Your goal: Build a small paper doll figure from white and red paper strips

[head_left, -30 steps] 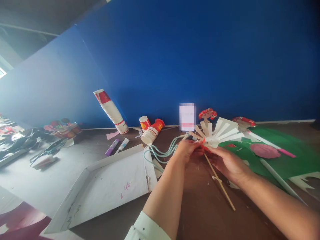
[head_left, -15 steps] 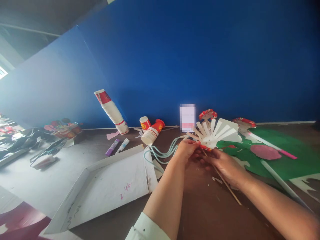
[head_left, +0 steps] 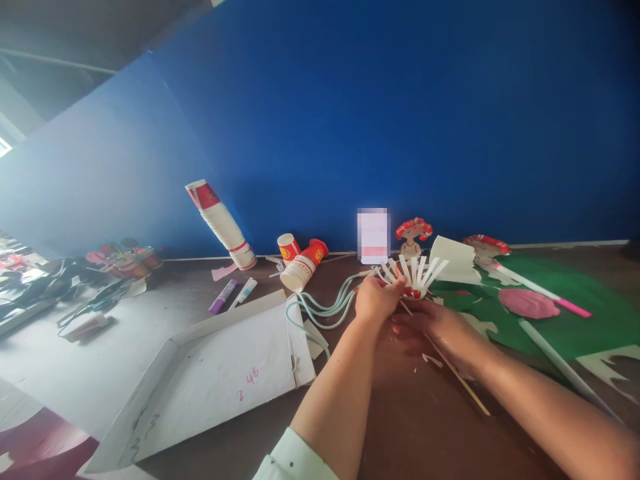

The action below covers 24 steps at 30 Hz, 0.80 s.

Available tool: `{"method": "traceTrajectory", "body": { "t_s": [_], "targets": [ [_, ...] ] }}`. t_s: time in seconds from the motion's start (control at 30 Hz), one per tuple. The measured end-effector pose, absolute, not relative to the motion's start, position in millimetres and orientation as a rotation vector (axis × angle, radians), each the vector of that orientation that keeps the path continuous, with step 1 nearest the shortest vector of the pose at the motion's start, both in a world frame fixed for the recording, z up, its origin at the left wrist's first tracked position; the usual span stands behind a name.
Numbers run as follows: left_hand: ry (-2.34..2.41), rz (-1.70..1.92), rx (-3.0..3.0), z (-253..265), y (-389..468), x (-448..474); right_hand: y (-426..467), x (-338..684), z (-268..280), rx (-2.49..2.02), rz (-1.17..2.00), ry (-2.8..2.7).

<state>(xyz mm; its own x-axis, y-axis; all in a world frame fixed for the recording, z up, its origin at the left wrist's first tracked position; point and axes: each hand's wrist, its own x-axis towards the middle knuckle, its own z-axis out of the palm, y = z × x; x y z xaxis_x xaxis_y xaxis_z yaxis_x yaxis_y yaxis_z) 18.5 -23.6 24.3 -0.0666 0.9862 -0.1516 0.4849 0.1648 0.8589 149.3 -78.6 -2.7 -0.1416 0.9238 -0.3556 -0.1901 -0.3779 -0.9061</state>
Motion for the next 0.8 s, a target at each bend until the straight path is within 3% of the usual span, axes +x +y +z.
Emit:
{"method": "traceTrajectory", "body": {
  "t_s": [0.8],
  "targets": [
    [1.705, 0.819, 1.434, 12, -17, 18, -118, 122, 23, -1.461, 1.736, -0.971]
  ]
}}
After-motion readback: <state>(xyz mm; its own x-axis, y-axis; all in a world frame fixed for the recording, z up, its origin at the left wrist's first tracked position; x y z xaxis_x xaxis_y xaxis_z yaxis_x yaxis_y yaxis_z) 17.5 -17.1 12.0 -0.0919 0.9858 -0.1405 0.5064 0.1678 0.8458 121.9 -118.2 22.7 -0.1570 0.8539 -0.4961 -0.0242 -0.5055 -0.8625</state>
